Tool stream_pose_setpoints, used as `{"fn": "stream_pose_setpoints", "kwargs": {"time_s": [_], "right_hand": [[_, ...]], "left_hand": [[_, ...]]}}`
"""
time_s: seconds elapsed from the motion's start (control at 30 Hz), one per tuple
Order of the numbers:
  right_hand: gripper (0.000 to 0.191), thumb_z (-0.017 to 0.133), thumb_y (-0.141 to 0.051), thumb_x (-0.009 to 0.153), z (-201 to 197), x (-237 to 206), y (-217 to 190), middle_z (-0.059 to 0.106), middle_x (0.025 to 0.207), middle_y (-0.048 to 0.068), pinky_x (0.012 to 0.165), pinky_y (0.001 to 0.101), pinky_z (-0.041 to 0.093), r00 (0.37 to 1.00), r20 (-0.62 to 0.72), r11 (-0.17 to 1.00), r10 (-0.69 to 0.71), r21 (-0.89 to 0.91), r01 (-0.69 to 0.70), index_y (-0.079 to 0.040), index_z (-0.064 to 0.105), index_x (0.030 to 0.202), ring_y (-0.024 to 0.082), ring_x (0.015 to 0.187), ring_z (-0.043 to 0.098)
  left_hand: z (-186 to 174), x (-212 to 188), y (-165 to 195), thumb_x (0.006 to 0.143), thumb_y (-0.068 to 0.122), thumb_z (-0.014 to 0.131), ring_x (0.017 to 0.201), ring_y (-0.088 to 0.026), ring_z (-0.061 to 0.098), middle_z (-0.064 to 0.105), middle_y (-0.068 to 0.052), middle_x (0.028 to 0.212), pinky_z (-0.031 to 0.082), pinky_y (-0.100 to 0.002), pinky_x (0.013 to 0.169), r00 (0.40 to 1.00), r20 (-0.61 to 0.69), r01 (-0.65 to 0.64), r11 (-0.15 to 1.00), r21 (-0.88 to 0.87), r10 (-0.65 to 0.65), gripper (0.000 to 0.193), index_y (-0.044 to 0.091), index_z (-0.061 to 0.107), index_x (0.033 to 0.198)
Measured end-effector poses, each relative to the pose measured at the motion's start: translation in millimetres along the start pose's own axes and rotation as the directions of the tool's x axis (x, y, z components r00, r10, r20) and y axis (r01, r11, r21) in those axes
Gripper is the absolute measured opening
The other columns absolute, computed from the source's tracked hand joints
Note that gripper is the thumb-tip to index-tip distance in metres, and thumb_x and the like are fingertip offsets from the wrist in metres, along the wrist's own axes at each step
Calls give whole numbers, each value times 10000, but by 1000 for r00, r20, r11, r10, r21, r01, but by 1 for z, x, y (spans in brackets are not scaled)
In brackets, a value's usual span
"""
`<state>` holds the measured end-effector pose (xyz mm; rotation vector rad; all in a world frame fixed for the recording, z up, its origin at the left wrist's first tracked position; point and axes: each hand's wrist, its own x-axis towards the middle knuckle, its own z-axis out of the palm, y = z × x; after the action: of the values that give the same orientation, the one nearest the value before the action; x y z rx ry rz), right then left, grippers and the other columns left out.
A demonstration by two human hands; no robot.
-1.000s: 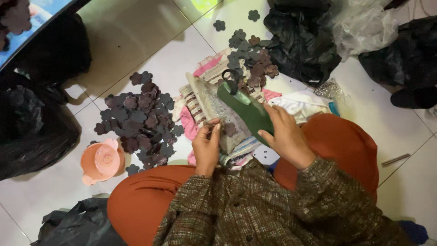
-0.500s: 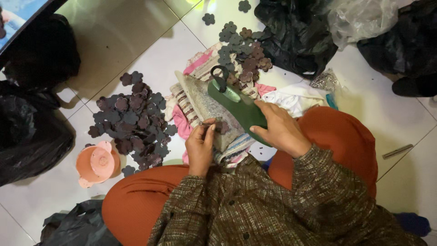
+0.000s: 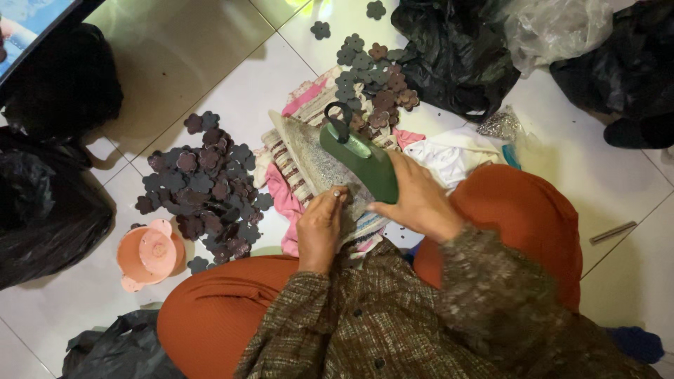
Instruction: The person sits on the floor and repeatedly irons small dark flower-shaped fabric pieces using a green iron. They pick up each piece, place it on a cloth, press it with the iron, and set it aside. The process is repeated for multiple pieces.
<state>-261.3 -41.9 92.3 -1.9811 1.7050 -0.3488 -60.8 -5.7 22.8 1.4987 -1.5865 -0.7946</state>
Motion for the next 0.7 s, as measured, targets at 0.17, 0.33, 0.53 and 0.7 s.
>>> {"fn": "stream_pose_setpoints", "kwargs": {"time_s": [0.17, 0.33, 0.53, 0.7], "right_hand": [[1064, 887, -324, 654, 15, 4, -10, 534, 1383, 259, 1018, 512, 448, 984, 18, 983, 177, -45, -176, -33, 331, 1513, 453, 1239, 526], [1018, 879, -290, 665, -12, -9, -37, 565, 1306, 235, 1032, 486, 439, 976, 66, 976, 208, -86, -202, -4, 345, 1483, 359, 1201, 557], [518, 773, -334, 856, -60, -107, -49, 684, 1221, 141, 993, 379, 549, 996, -73, 871, -49, 485, 78, -54, 633, 1270, 236, 1123, 678], [594, 780, -396, 836, -35, -106, -28, 635, 1183, 62, 1029, 390, 525, 950, -93, 867, -299, 389, 311, -98, 560, 1300, 223, 1133, 606]], "left_hand": [[-5, 0, 8, 991, 93, 673, 861, -216, 757, 768, -94, 1018, 601, -309, 737, 997, -18, -76, 995, 58, 77, 170, 92, 747, 1145], [-19, -2, 9, 927, 36, 675, 813, -235, 743, 767, -99, 992, 590, -338, 691, 985, -18, -167, 968, 189, 173, 222, 90, 747, 1131], [-32, -6, 10, 885, 62, 699, 763, -264, 717, 738, -92, 901, 567, -377, 624, 987, 39, -162, 955, 249, 158, 168, 108, 701, 1047], [-40, -10, 8, 910, 55, 675, 742, -273, 696, 703, -94, 884, 554, -392, 639, 982, 26, -186, 960, 211, 185, 165, 96, 686, 1070]]}}
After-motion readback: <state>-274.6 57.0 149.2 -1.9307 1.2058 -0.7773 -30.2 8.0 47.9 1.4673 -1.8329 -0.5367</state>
